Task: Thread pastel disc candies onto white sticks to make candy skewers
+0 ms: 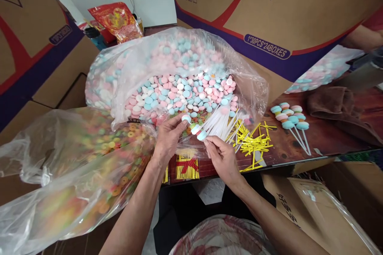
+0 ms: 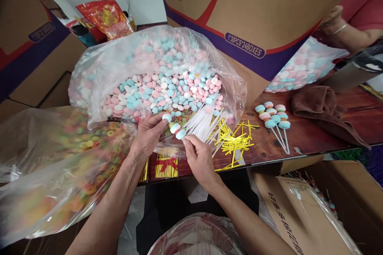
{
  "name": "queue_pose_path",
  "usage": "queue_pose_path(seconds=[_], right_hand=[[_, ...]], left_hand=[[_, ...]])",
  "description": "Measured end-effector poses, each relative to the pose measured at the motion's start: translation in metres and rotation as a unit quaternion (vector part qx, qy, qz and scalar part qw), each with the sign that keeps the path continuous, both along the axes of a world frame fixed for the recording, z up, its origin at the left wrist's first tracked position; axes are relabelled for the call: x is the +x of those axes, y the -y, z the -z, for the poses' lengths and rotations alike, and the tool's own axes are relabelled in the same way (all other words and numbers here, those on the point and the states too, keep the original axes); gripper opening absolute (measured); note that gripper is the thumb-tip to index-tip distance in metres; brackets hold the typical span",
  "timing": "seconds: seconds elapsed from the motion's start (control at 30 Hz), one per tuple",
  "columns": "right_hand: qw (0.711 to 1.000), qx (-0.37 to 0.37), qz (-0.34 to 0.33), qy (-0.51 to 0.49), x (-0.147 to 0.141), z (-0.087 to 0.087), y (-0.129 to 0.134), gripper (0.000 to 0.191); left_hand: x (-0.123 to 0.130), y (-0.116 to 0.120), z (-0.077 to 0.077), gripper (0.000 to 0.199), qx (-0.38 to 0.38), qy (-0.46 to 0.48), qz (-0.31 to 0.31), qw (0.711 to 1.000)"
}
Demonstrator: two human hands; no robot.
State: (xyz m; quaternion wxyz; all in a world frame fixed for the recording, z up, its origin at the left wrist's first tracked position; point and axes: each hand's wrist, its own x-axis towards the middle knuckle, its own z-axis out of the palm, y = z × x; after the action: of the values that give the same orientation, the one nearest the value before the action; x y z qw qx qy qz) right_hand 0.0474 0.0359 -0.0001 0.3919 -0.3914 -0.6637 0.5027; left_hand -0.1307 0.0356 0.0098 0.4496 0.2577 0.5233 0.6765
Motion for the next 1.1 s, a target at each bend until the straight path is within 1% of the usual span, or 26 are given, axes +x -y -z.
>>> queue_pose_path(seconds=[0.13,0.3,0.43,0.57,0.63,0.8,1.0,1.1], right_hand=[[1.0,0.017,0.0,0.018,0.0,0.004,0.0,0.025],[0.999,0.032,0.0,0.03,0.0,0.005,-0.001,0.025],[0.997,0.053,-0.011,0.062,0.0,0.005,-0.003,0.024],[0.993,0.064,-0.007,0.096,0.001,0.005,-0.004,0.025],[0.992,0.067,0.0,0.105,0.001,0.006,-0.003,0.026],[0.991,0.069,0.0,0.115,-0.001,0.006,-0.001,0.026],[0.991,0.069,0.006,0.118,-0.004,0.006,0.001,0.025],[0.991,0.069,0.013,0.117,-0.005,0.007,0.002,0.025]], left_hand=[[0.003,0.003,0.001,0.045,0.001,-0.003,-0.017,1.0],[0.003,0.004,0.006,0.041,0.001,-0.025,-0.032,0.999],[0.003,0.007,0.012,0.036,0.001,-0.102,-0.043,0.994],[0.004,0.011,0.016,0.028,-0.001,-0.234,-0.046,0.971],[0.006,0.013,0.016,0.026,-0.001,-0.273,-0.047,0.961],[0.01,0.012,0.017,0.024,-0.006,-0.304,-0.043,0.952],[0.014,0.013,0.018,0.023,0.005,-0.354,-0.027,0.935],[0.016,0.015,0.017,0.024,-0.003,-0.359,-0.016,0.933]])
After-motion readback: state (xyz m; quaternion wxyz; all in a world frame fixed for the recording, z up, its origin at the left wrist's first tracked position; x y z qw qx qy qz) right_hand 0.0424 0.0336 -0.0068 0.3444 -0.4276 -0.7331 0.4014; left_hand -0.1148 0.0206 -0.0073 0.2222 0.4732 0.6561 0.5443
